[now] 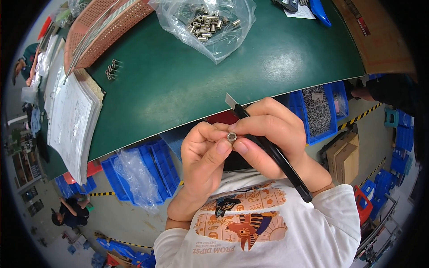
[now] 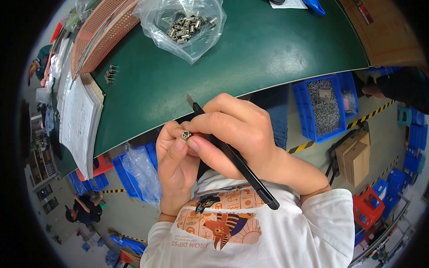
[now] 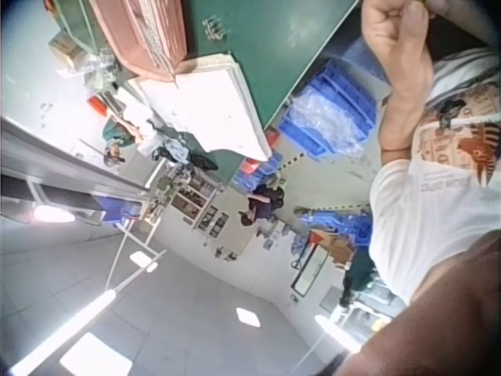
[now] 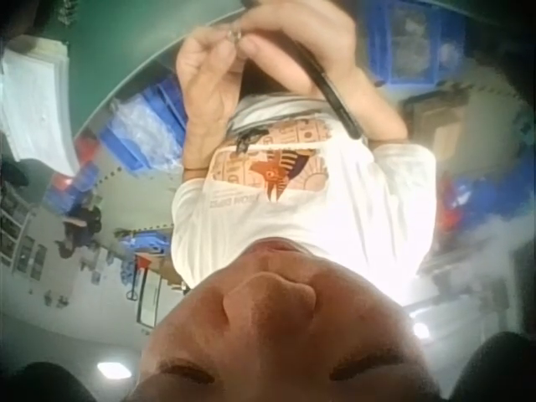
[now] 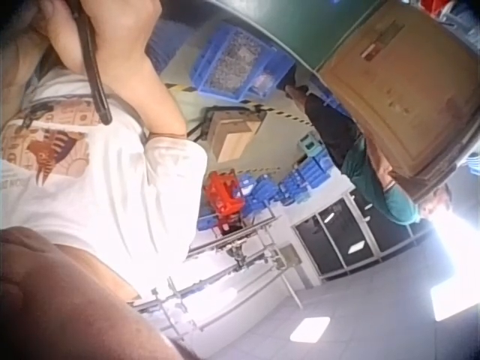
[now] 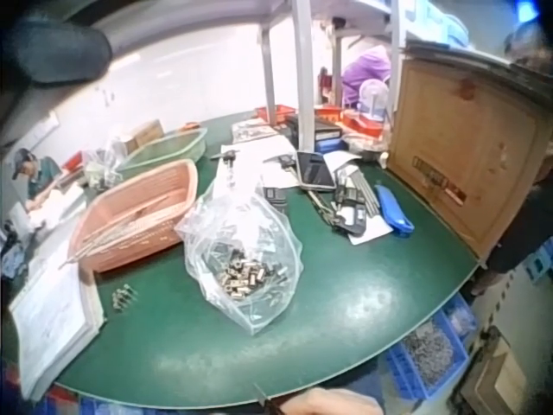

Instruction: Using a utility knife to clean or deburr the interior of small metal hardware components.

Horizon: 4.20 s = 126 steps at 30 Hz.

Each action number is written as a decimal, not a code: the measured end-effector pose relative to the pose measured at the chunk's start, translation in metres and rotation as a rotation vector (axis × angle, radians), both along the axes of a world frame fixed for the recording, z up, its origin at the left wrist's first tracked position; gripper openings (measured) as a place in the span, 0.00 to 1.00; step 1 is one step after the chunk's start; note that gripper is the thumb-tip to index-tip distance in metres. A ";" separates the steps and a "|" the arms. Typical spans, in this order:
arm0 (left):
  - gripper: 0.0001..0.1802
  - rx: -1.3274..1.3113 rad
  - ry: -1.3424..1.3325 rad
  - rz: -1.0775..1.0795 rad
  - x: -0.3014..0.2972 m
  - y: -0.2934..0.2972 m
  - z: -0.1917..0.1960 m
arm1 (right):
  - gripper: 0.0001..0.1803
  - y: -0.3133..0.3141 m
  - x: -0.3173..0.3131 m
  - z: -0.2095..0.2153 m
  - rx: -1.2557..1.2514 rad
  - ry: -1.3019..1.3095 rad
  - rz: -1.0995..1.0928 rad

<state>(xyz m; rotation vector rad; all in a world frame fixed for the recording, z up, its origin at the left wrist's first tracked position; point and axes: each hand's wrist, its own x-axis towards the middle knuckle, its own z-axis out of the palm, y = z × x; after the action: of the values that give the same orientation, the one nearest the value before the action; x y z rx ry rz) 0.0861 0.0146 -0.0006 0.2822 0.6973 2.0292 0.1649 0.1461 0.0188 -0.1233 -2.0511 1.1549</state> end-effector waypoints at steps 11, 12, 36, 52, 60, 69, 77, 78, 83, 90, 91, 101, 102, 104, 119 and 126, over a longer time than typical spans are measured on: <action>0.05 -0.017 -0.094 0.001 -0.001 -0.001 0.005 | 0.12 0.006 0.010 0.010 -0.001 0.016 0.044; 0.05 -0.003 -0.103 -0.008 -0.001 -0.001 0.005 | 0.10 0.008 0.016 0.011 -0.038 0.025 0.116; 0.05 0.018 -0.073 -0.032 -0.001 -0.001 0.004 | 0.11 0.010 0.014 0.005 0.131 0.121 0.288; 0.04 0.022 -0.036 -0.043 -0.001 0.001 0.004 | 0.13 0.011 0.017 0.005 0.212 0.149 0.283; 0.04 0.025 -0.044 -0.043 0.000 0.001 0.004 | 0.12 0.006 0.017 0.007 0.322 0.136 0.183; 0.04 0.020 -0.031 -0.051 -0.001 0.001 0.003 | 0.11 0.008 0.019 0.005 0.223 0.153 0.234; 0.04 0.047 -0.042 -0.087 -0.002 0.000 0.001 | 0.12 0.007 0.017 0.004 0.185 0.157 0.248; 0.04 0.042 -0.069 -0.087 -0.002 0.001 0.002 | 0.12 0.007 0.017 0.003 0.221 0.156 0.227; 0.04 0.019 -0.091 -0.062 -0.001 0.000 0.003 | 0.14 0.005 0.017 0.002 0.327 0.146 0.143; 0.04 0.033 -0.095 -0.105 -0.002 -0.001 0.001 | 0.12 0.009 0.017 0.002 0.193 0.181 0.271; 0.05 0.044 -0.095 -0.112 -0.002 -0.001 0.000 | 0.12 0.008 0.017 0.002 0.174 0.188 0.274; 0.05 0.045 -0.132 -0.108 -0.001 -0.001 0.001 | 0.12 0.005 0.019 0.004 0.242 0.162 0.222; 0.05 0.049 -0.142 -0.109 -0.001 -0.001 0.001 | 0.12 0.004 0.019 0.004 0.252 0.161 0.210; 0.05 0.054 -0.151 -0.110 -0.001 -0.001 0.000 | 0.12 0.003 0.018 0.004 0.263 0.161 0.198; 0.05 0.046 -0.145 -0.144 -0.001 -0.001 0.002 | 0.12 0.006 0.019 0.003 0.226 0.189 0.231; 0.04 0.060 -0.237 -0.170 -0.003 -0.001 0.001 | 0.10 0.007 0.026 0.006 0.302 0.086 0.231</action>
<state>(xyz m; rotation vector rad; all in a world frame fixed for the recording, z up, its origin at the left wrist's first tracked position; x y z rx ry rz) 0.0834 0.0139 0.0004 0.1275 0.4508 1.8844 0.1907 0.1536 0.0247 0.3123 -2.1757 0.9501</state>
